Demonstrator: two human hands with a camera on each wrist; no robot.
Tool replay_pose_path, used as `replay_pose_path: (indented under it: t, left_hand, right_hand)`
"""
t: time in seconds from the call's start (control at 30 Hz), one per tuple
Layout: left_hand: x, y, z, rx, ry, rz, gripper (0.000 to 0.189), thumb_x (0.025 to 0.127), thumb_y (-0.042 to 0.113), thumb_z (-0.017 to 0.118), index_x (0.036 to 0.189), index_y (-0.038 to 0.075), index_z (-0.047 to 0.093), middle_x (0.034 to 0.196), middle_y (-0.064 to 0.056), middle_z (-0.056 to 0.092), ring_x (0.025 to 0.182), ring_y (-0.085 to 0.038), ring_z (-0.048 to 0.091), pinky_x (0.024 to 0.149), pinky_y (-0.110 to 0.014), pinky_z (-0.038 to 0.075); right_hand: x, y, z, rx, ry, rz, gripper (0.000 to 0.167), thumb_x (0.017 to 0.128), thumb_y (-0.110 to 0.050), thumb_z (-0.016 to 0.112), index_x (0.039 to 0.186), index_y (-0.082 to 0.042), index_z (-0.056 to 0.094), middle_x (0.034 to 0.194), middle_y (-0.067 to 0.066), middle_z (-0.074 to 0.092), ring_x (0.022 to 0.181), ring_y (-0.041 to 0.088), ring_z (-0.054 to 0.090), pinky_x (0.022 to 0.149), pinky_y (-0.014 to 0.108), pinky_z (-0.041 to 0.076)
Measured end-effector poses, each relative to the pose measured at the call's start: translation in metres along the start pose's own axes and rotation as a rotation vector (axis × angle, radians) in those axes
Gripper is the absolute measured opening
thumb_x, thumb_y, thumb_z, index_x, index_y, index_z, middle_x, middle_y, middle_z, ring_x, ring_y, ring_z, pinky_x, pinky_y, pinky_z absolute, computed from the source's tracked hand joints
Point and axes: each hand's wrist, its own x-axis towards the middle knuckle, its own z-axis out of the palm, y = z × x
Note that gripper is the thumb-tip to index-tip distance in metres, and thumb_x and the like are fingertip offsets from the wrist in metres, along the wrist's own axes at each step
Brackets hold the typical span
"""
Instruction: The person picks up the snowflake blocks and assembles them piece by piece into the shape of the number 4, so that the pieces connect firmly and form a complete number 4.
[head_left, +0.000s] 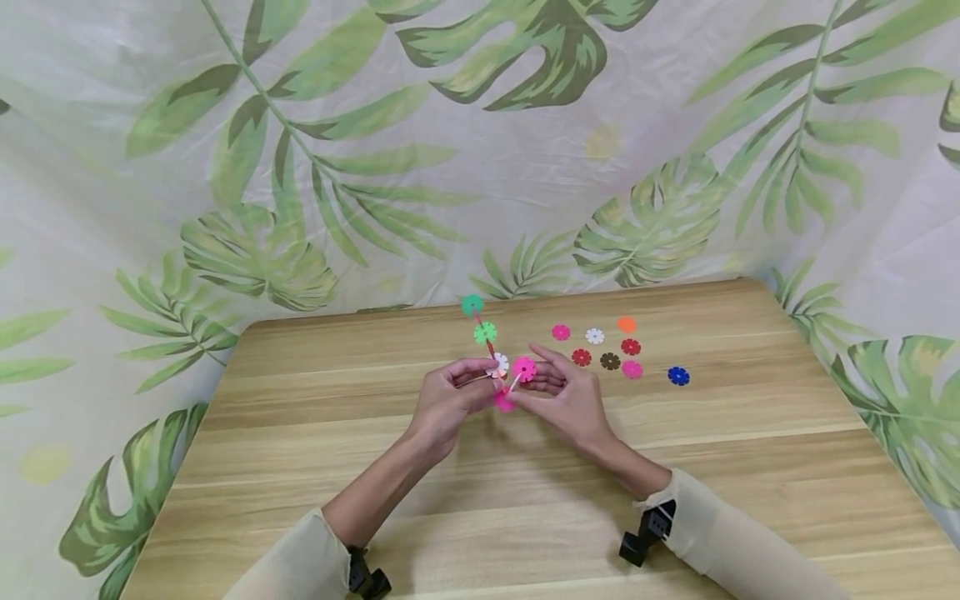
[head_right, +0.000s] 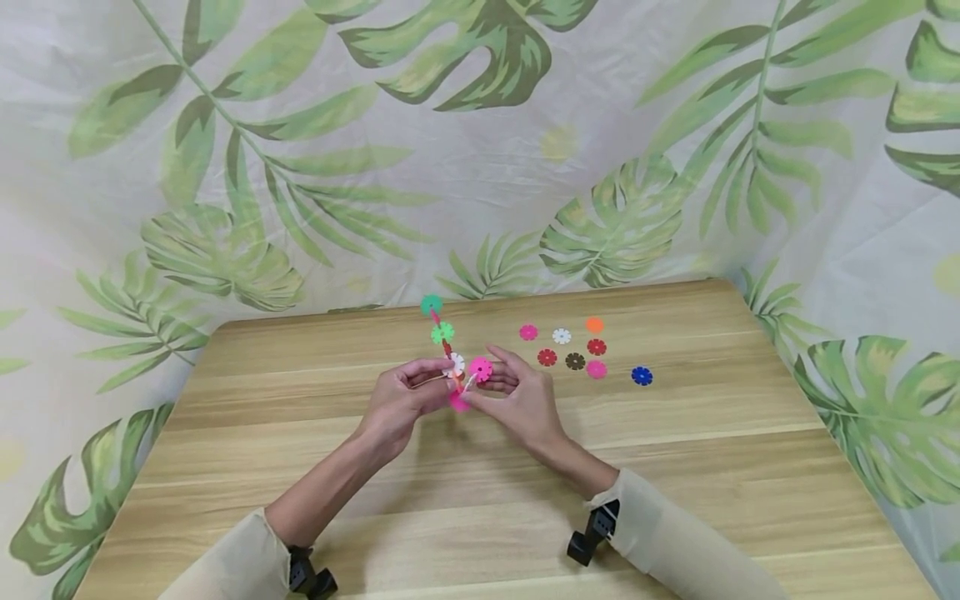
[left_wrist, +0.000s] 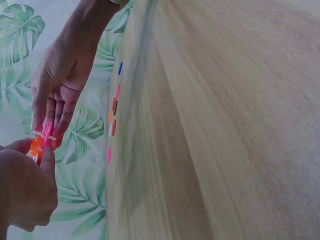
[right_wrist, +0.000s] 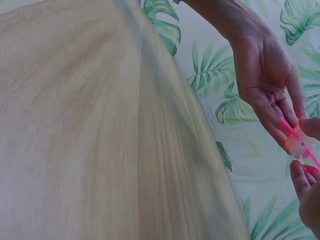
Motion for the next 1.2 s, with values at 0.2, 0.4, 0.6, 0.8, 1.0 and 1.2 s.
replay_pose_path:
  t: [0.2,0.4,0.6,0.8,1.0,1.2]
  left_hand:
    - [0.000,-0.001,-0.006,0.024,-0.004,0.026,0.035,0.088,-0.011,0.078,0.122,-0.006,0.071,0.114,-0.015,0.075,0.103,-0.018,0.073,0.087,-0.031,0.064]
    - [0.000,-0.003,-0.011,0.038,-0.020,0.050,0.035,0.087,-0.010,0.079,0.121,-0.008,0.070,0.108,-0.010,0.076,0.100,-0.017,0.073,0.086,-0.029,0.063]
    - [-0.001,-0.003,-0.015,0.045,-0.059,0.071,0.037,0.086,-0.012,0.078,0.122,-0.010,0.069,0.106,-0.008,0.076,0.098,-0.017,0.072,0.085,-0.026,0.063]
    - [-0.002,-0.003,-0.017,0.039,-0.091,0.069,0.037,0.086,-0.013,0.077,0.122,-0.011,0.067,0.107,-0.010,0.076,0.099,-0.018,0.073,0.086,-0.027,0.063]
    - [-0.003,-0.004,-0.018,0.061,-0.107,0.066,0.038,0.087,-0.013,0.078,0.123,-0.010,0.067,0.111,-0.012,0.076,0.100,-0.018,0.073,0.087,-0.028,0.063]
    - [-0.004,-0.004,-0.019,0.071,-0.128,0.085,0.038,0.087,-0.011,0.079,0.123,-0.010,0.067,0.109,-0.010,0.076,0.099,-0.017,0.073,0.085,-0.028,0.063]
  right_hand:
    - [0.001,0.004,-0.016,-0.074,-0.081,-0.039,0.070,0.077,-0.002,0.094,0.139,0.006,0.063,0.123,0.022,0.075,0.105,0.038,0.076,0.093,0.045,0.062]
    - [0.006,0.009,-0.036,-0.158,-0.138,-0.118,0.059,0.080,-0.003,0.093,0.132,0.006,0.068,0.121,0.023,0.075,0.102,0.048,0.073,0.093,0.047,0.062]
    - [0.016,0.015,-0.058,-0.312,-0.167,-0.138,0.046,0.081,-0.007,0.093,0.124,0.001,0.075,0.118,0.014,0.078,0.102,0.042,0.074,0.092,0.054,0.061]
    - [0.030,0.024,-0.079,-0.434,-0.206,-0.169,0.043,0.079,-0.006,0.094,0.118,0.001,0.077,0.108,0.015,0.078,0.095,0.040,0.075,0.082,0.053,0.063]
    - [0.043,0.040,-0.097,-0.537,-0.278,-0.171,0.043,0.081,-0.006,0.092,0.118,0.006,0.075,0.102,0.020,0.076,0.088,0.039,0.075,0.074,0.051,0.064]
    - [0.054,0.051,-0.109,-0.657,-0.329,-0.133,0.042,0.083,-0.010,0.091,0.118,0.005,0.076,0.109,0.017,0.076,0.093,0.033,0.074,0.079,0.048,0.064]
